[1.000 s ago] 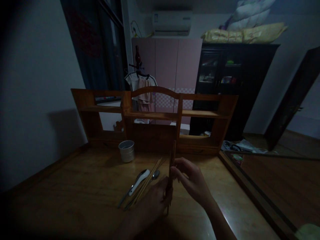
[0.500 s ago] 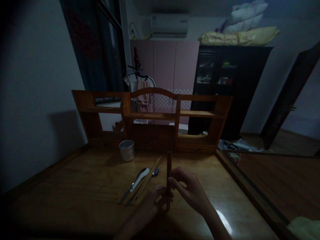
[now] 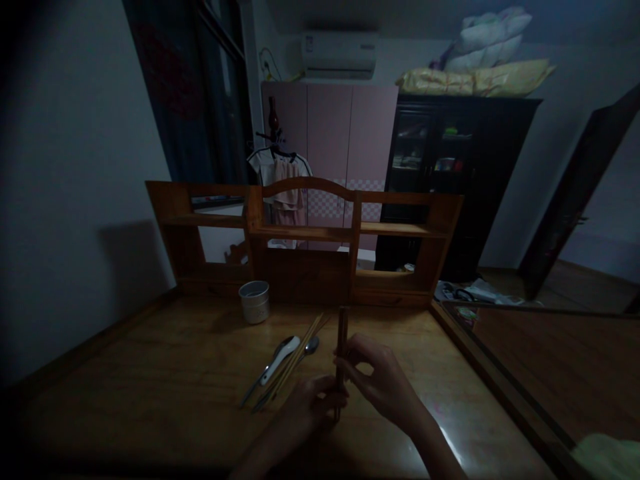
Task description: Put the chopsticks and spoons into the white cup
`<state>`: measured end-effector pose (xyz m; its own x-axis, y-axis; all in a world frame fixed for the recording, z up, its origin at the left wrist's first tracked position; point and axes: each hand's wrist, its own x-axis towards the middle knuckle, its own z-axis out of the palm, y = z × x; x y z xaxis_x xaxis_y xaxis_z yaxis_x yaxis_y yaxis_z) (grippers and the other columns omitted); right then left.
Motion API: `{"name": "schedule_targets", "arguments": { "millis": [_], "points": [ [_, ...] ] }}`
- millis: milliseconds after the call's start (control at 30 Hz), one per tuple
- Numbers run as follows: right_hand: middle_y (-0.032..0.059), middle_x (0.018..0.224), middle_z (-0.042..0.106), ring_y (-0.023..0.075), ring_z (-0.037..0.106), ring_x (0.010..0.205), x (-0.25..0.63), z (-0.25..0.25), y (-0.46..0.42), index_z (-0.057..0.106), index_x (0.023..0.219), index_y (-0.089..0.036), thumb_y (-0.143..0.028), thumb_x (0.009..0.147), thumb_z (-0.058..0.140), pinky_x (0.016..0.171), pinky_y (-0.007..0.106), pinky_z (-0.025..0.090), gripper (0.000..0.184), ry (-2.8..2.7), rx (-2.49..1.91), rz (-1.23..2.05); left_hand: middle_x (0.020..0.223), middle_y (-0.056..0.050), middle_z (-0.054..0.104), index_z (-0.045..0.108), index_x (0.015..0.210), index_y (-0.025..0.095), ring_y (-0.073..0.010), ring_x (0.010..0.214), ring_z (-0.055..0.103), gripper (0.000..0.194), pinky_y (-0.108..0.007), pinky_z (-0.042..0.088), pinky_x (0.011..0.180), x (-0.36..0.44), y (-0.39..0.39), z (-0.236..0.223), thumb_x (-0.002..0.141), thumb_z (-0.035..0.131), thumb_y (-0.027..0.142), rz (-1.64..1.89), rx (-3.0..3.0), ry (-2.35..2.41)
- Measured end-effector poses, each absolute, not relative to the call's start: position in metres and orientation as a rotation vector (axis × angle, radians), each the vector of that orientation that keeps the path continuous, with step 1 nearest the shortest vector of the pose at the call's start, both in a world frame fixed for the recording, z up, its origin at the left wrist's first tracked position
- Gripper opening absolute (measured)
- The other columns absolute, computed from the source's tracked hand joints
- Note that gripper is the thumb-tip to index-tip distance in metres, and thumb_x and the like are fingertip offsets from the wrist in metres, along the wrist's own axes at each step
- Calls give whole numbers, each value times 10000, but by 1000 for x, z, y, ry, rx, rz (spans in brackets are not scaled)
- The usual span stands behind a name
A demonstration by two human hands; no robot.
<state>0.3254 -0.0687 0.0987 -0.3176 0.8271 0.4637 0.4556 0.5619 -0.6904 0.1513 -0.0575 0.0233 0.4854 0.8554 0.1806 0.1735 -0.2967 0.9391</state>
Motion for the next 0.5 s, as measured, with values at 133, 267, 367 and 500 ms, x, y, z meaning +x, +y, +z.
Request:
{"name": "schedule_targets", "arguments": {
  "millis": [133, 267, 367, 500],
  "points": [
    [8, 771, 626, 140, 615, 693, 326, 100, -68, 638, 923, -194, -251, 922, 582, 614, 239, 477, 80, -1974, -1017, 556, 889, -23, 694, 691, 925, 171, -171, 790, 626, 218, -252, 441, 694, 150, -55, 21, 832, 538, 296, 822, 1728, 857],
    [7, 774, 620, 141, 614, 700, 327, 100, -67, 622, 911, -192, -274, 926, 579, 609, 239, 466, 94, -1980, -1041, 554, 924, -28, 704, 676, 1005, 182, -172, 783, 646, 255, -255, 464, 691, 149, -57, 9, 834, 537, 309, 758, 1691, 847],
    [0, 755, 607, 142, 610, 699, 326, 99, -66, 605, 888, -191, -297, 931, 573, 611, 244, 456, 119, -1977, -1064, 553, 948, -32, 708, 675, 999, 192, -187, 811, 656, 235, -269, 485, 704, 149, -61, 4, 827, 553, 295, 748, 1678, 854],
    [-10, 729, 593, 135, 604, 666, 323, 95, -63, 572, 888, -190, -316, 950, 537, 596, 245, 449, 145, -1953, -1070, 592, 1232, -80, 609, 600, 1157, 221, -233, 1126, 576, 389, -325, 450, 948, 127, -37, 12, 807, 646, 385, 1099, 1672, 1006]
  ]
}}
